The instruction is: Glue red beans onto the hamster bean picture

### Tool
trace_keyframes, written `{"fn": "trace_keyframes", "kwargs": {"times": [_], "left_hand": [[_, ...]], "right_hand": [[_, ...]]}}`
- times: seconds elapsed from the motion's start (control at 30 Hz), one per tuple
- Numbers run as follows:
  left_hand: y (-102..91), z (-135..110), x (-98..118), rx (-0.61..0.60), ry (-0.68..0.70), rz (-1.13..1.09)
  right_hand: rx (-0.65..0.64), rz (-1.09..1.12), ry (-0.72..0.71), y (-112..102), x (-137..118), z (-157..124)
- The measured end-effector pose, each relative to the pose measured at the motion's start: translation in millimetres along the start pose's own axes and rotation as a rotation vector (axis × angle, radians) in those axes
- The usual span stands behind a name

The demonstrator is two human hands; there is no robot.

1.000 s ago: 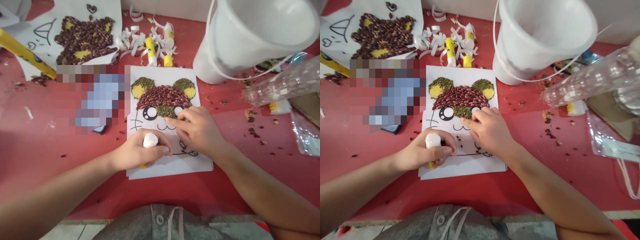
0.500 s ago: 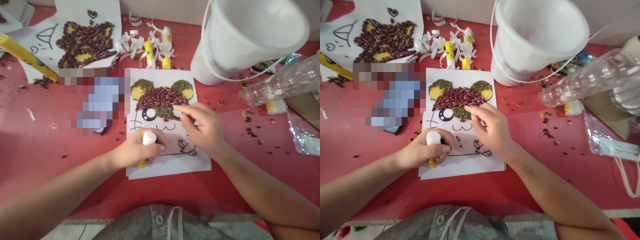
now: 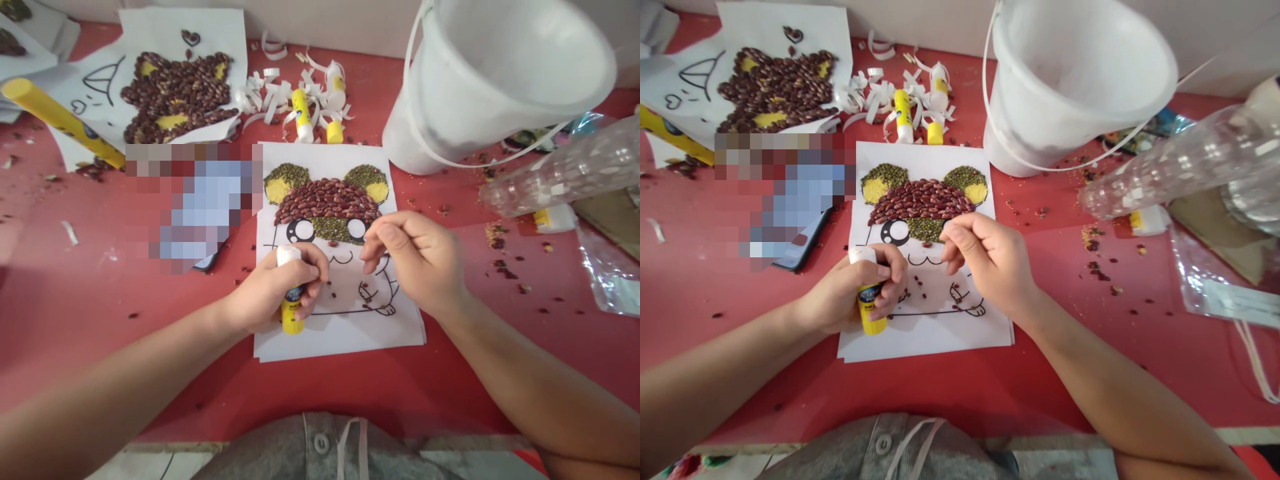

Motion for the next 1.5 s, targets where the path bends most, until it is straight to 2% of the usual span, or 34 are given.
{"fn": "trace_keyframes", "kwargs": {"times": [0.1,0.23,0.37,0.6,0.83,1.07,1.5], "left_hand": [[1.0,0.2,1.2,0.029,0.003,-0.042],[0.1,-0.3,3.7,0.078,0.001,-0.085],[-1.3,0.0,5.0,0.072,-0.001,-0.099],[0.1,-0.5,1.6,0.022,0.010,-0.084],[3.9,-3.2,2.8,0.032,0.042,0.019],[5.0,-5.3,-0.2,-0.055,0.042,-0.003],[5.3,-6.9,-2.6,-0.002,0.054,0.192]], "right_hand": [[-0.049,0.006,-0.013,3.2,-4.3,2.0],[0.049,0.106,-0.032,-6.4,-5.3,8.1],[0.112,0.265,-0.079,-20.1,-4.6,16.4],[0.183,0.196,-0.113,-37.7,-9.8,21.8],[0.125,0.147,-0.170,-33.3,-18.1,19.0],[0.153,0.141,-0.151,-34.4,-18.3,16.8],[0.121,0.142,-0.142,-29.5,-16.4,14.4]]}}
Point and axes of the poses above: each hand's wrist, its own z-axis towards the middle knuckle, its own y-axis out of the palm, x = y × z, the point moved 7 cm from there along z, towards the middle knuckle, and after that the axes turned 15 degrees about z, right-handed, at the moved point
